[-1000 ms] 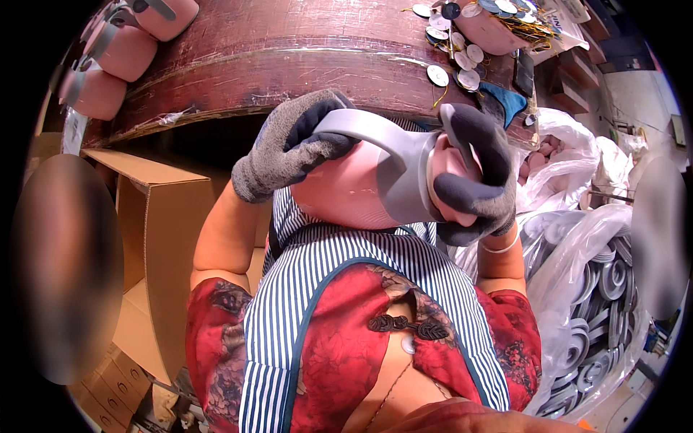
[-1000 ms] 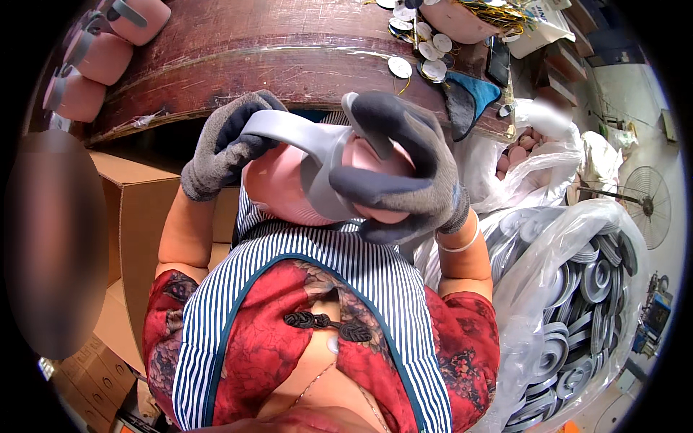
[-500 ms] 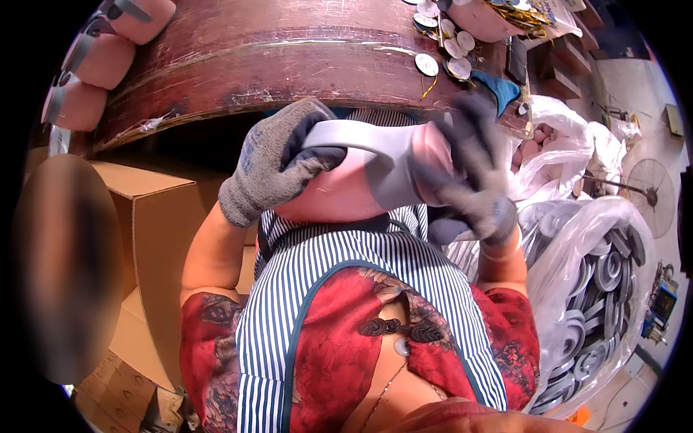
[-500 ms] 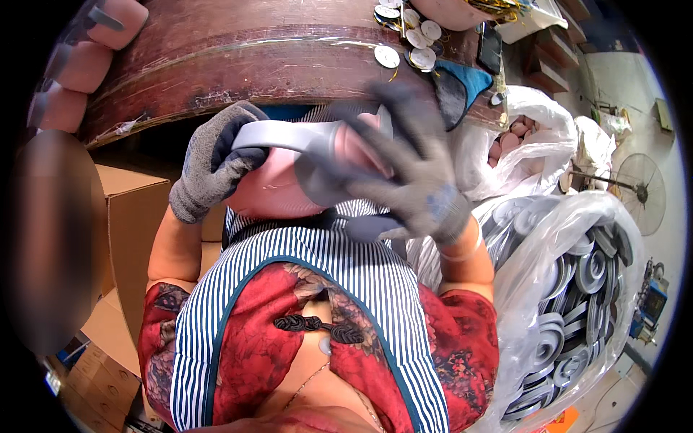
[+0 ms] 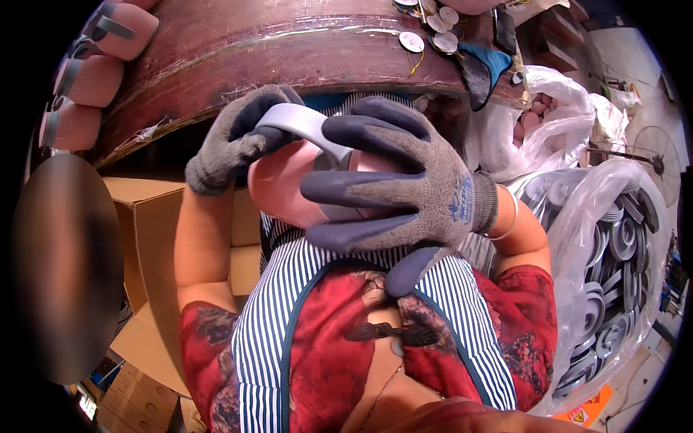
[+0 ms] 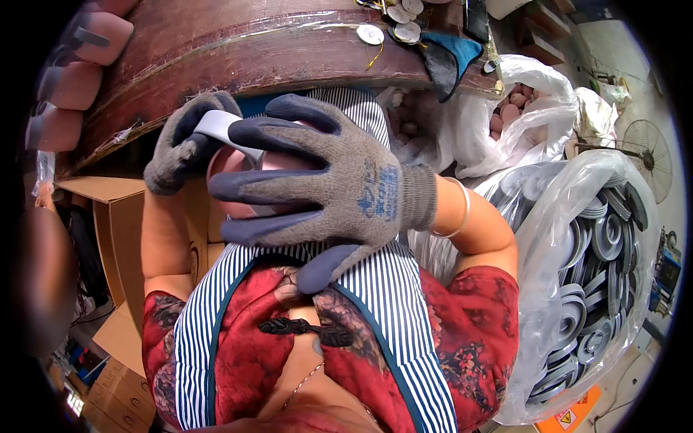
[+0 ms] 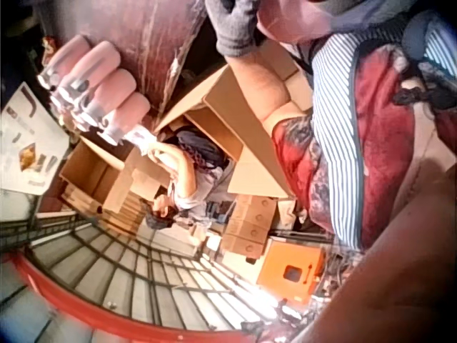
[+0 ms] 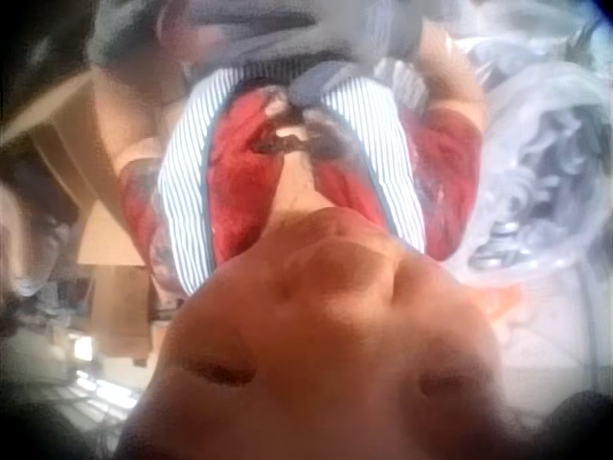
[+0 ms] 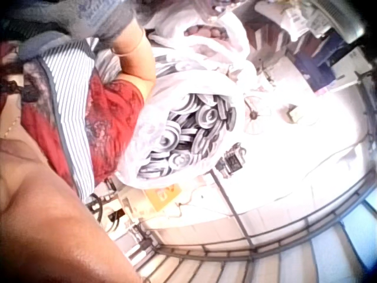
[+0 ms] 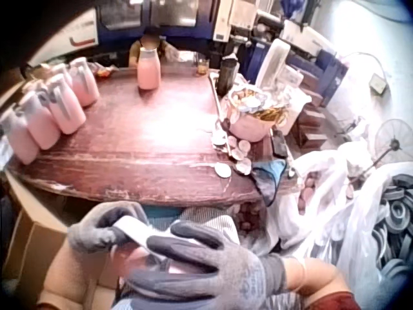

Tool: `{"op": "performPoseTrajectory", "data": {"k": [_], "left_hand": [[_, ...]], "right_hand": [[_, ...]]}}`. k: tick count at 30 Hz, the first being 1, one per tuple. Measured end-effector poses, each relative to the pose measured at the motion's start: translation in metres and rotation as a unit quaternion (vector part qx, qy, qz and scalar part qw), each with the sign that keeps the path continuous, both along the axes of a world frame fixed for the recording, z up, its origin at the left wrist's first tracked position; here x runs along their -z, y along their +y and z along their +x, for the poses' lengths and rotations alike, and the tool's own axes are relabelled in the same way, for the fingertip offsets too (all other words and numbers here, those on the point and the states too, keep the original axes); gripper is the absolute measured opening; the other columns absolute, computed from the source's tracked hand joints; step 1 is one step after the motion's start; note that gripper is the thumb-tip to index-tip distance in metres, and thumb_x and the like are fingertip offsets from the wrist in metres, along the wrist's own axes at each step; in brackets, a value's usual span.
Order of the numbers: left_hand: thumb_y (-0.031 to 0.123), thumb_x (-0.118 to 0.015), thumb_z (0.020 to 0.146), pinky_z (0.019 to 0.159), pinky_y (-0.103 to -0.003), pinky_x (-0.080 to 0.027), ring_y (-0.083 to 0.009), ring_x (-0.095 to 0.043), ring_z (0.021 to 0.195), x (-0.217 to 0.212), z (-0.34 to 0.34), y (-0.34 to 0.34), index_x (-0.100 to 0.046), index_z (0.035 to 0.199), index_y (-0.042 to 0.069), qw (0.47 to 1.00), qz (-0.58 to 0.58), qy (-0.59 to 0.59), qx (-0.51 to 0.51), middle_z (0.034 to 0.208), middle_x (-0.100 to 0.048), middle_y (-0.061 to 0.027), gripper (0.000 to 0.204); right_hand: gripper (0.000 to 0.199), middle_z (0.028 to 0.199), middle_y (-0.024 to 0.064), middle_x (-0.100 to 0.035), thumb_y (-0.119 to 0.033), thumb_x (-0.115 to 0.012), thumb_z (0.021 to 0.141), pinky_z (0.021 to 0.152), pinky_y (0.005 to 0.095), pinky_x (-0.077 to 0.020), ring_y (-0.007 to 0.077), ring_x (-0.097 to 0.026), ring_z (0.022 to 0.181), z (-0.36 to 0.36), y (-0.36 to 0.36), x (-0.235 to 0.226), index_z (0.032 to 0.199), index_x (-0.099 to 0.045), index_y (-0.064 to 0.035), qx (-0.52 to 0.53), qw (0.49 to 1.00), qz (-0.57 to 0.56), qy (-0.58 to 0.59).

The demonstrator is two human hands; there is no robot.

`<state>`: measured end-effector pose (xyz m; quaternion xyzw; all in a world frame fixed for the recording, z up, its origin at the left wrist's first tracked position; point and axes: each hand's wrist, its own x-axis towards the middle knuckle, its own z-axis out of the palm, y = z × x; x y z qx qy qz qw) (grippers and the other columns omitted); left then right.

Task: The person assembles pink thermal carafes by hand, inserting interior components, placing lids, and attaching circular labels to the handles.

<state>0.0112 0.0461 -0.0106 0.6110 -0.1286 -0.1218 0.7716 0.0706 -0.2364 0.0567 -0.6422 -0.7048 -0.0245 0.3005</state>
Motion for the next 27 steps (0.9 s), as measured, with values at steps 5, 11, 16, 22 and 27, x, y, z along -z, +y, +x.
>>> {"op": "performPoseTrajectory", "data": {"k": [5, 11, 16, 22, 27], "left_hand": [[0.042, -0.069, 0.090, 0.076, -0.031, -0.051, -0.0173, -0.061, 0.087, 0.004, -0.023, -0.039, -0.058, 0.109, 0.001, 0.951, 0.226, 0.020, -0.209, 0.094, -0.063, -0.0082, 0.047], [0.031, -0.072, 0.088, 0.074, -0.039, -0.054, -0.0294, -0.067, 0.087, 0.009, -0.014, -0.084, -0.059, 0.113, 0.002, 0.840, 0.450, -0.070, -0.296, 0.097, -0.065, -0.0183, 0.041], [0.017, -0.069, 0.093, 0.062, -0.024, -0.047, -0.0074, -0.056, 0.071, 0.000, -0.008, -0.045, -0.057, 0.118, 0.001, 0.937, 0.117, 0.169, -0.282, 0.090, -0.064, -0.0051, 0.032], [0.013, -0.055, 0.100, 0.088, -0.029, -0.054, -0.0146, -0.064, 0.094, 0.003, -0.011, -0.057, -0.049, 0.132, -0.003, 0.934, -0.082, 0.268, -0.220, 0.123, -0.060, -0.0109, 0.036], [0.011, -0.054, 0.101, 0.101, -0.036, -0.053, -0.0235, -0.061, 0.116, 0.001, -0.017, -0.048, -0.044, 0.141, -0.004, 0.952, -0.097, 0.216, -0.192, 0.136, -0.054, -0.0163, 0.044]], "right_hand": [[0.047, 0.136, 0.0183, -0.057, -0.032, -0.049, 0.094, 0.105, 0.0445, -0.0423, 0.0376, -0.053, 0.126, 0.021, 0.012, 0.056, 0.131, -0.059, -0.0050, 0.187, 0.942, 0.036, 0.275], [0.060, 0.137, 0.0177, -0.058, -0.048, -0.036, 0.104, 0.107, 0.0377, -0.0423, 0.0292, -0.057, 0.124, 0.090, 0.026, 0.129, 0.145, -0.046, -0.0048, 0.142, 0.850, -0.023, 0.507], [0.058, 0.133, 0.0173, -0.060, -0.045, -0.058, 0.094, 0.107, 0.0430, -0.0408, 0.0388, -0.056, 0.121, 0.151, -0.019, 0.150, 0.131, -0.057, -0.0010, 0.459, 0.887, -0.052, 0.017], [0.038, 0.119, -0.0011, -0.067, -0.039, -0.075, 0.080, 0.102, 0.0489, -0.0392, 0.0269, -0.057, 0.119, 0.116, -0.035, 0.178, 0.112, -0.067, -0.0199, 0.400, 0.891, -0.073, -0.201], [0.020, 0.111, 0.0016, -0.068, -0.022, -0.064, 0.097, 0.075, 0.0316, -0.0508, 0.0156, -0.065, 0.093, 0.101, -0.033, 0.174, 0.113, -0.067, -0.0096, 0.489, 0.848, 0.041, 0.201]]}}
